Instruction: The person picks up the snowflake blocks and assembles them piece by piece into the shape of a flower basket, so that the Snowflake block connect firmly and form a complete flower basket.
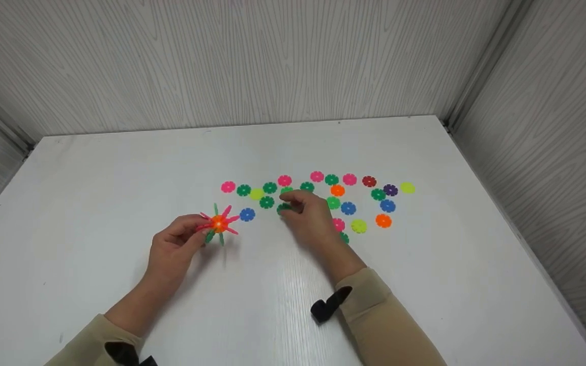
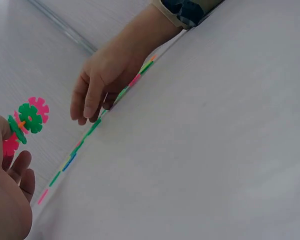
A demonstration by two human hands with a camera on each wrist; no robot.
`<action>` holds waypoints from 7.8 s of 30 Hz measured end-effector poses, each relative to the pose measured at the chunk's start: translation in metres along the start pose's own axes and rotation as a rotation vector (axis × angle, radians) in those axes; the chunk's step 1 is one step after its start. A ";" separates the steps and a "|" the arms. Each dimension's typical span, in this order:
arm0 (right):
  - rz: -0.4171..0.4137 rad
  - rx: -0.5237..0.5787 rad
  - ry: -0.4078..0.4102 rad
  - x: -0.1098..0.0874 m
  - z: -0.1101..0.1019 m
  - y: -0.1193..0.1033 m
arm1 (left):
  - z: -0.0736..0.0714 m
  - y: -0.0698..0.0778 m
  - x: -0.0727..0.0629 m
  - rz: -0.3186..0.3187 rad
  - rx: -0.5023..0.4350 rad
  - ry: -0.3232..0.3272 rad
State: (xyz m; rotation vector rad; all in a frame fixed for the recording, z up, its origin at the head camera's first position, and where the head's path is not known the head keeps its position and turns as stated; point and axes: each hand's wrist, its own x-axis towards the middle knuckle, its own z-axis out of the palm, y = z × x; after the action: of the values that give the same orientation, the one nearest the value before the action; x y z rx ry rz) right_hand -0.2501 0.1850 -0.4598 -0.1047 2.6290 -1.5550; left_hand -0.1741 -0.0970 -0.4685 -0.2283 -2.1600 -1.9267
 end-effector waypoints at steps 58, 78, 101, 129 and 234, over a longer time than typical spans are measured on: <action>-0.439 0.099 -0.134 -0.037 0.034 -0.042 | 0.003 0.006 -0.005 -0.177 -0.066 -0.196; -0.552 0.056 -0.191 -0.037 0.037 -0.041 | 0.006 0.010 -0.007 -0.192 0.000 -0.187; -0.120 -0.080 -0.151 -0.006 0.041 -0.025 | 0.004 0.003 -0.003 -0.239 -0.049 -0.196; -0.175 -0.015 -0.209 -0.019 0.035 -0.021 | 0.005 0.005 -0.002 -0.305 -0.047 -0.186; -0.114 -0.135 -0.211 -0.005 0.025 -0.015 | 0.001 0.001 -0.002 -0.360 0.014 -0.177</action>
State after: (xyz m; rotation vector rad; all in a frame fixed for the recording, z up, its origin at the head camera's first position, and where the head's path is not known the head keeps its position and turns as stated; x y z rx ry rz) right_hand -0.2422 0.1565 -0.4584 -0.4109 2.5963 -1.3131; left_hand -0.1722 -0.0955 -0.4678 -0.0052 -2.4696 -2.1492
